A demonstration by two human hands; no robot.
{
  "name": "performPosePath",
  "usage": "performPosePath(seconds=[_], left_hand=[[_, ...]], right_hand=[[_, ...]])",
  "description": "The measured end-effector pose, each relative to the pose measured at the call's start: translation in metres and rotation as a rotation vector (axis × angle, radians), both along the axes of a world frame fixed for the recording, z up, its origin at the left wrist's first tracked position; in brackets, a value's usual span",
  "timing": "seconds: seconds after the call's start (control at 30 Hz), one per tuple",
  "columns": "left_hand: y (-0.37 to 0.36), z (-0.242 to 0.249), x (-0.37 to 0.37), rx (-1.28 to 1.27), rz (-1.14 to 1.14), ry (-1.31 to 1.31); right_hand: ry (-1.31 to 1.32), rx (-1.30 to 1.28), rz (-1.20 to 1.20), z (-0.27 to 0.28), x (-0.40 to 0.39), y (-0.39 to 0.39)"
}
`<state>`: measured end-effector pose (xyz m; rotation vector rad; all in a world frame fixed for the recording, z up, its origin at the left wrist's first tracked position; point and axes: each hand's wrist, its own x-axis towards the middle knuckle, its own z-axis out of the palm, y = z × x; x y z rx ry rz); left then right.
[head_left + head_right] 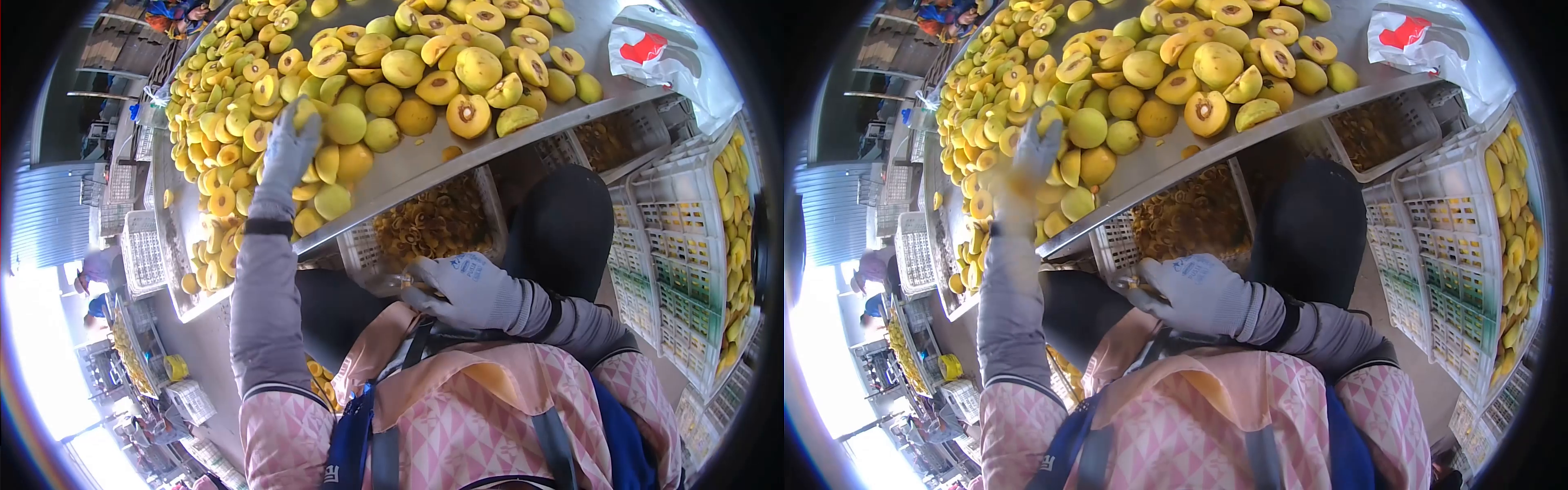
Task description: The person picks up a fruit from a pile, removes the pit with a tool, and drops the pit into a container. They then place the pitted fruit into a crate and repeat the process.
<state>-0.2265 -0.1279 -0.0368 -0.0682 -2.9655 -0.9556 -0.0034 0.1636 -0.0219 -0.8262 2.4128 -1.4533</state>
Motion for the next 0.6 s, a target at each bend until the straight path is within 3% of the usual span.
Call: performPosePath(seconds=[0.13,0.27,0.3,0.4,0.5,0.6], left_hand=[[0.024,0.016,0.042,-0.288,-0.281,0.199],[0.011,0.026,0.043,-0.05,-0.192,0.009],[0.007,0.026,0.04,-0.091,-0.185,-0.005],[0.0,0.029,0.04,0.066,-0.103,-0.112],[-0.019,0.028,0.051,0.299,-0.136,0.066],[0.003,0.047,0.086,0.771,-0.089,-0.06]], right_hand=[[0.129,-0.069,0.005,-0.012,0.0,-0.002],[0.055,-0.056,-0.017,-0.009,-0.002,-0.004],[0.035,-0.071,-0.03,-0.006,-0.001,-0.005],[-0.026,-0.104,-0.068,-0.002,-0.003,-0.006],[-0.083,-0.161,-0.112,-0.002,-0.005,-0.007],[-0.114,-0.315,-0.162,0.001,-0.008,-0.008]])
